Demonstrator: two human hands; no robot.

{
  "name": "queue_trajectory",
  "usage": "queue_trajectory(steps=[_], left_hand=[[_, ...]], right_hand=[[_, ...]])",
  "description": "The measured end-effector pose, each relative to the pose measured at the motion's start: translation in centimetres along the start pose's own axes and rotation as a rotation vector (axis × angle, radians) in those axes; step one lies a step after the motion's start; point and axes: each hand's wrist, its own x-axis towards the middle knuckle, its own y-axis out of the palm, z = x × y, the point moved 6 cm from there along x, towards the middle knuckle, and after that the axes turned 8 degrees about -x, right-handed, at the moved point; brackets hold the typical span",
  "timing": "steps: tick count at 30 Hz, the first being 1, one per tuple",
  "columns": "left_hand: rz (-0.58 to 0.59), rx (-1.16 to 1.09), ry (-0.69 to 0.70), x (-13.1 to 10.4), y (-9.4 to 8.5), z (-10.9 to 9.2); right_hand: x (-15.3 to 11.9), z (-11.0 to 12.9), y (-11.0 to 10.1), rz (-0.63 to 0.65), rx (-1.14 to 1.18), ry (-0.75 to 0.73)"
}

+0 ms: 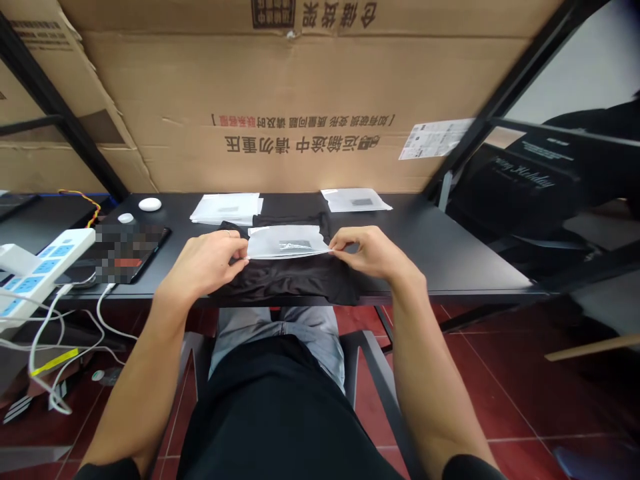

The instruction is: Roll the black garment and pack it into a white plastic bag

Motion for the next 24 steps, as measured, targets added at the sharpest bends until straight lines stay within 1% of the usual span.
queue_trajectory(steps=[4,7,11,14,16,19,21,24], left_hand=[[-0.018,-0.066,-0.019,0.3,0.4,-0.6],[-0.036,-0.096,-0.009,0.8,1.2,-1.5],[-0.024,-0.056,0.056,1.2,2.3,-2.8],[-0.082,-0.012,0.062,1.4,2.3,-3.5],[-0.150,-0.010,0.029,1.6,1.9,-3.7],[-0.259,-0.033,-0.039,2.2,1.1,-4.0],[-0.314,-0.041,-0.072,2.7,0.6,-4.3],[-0.345,-0.051,-0.095,3.3,0.2,-4.6]], right_hand=[[-0.1,0.3,-0.2,0.020,-0.027,0.027],[-0.1,0.4,-0.2,0.029,-0.025,0.030],[-0.1,0.1,-0.1,0.035,-0.016,0.030],[-0.2,0.5,-0.5,0.048,-0.009,0.010],[-0.2,1.5,-1.1,0.008,-0.005,-0.010],[-0.1,3.7,-1.9,-0.119,-0.013,-0.016],[0.2,5.4,-1.2,-0.140,-0.033,-0.042],[1.1,7.6,1.4,-0.081,-0.100,-0.148]])
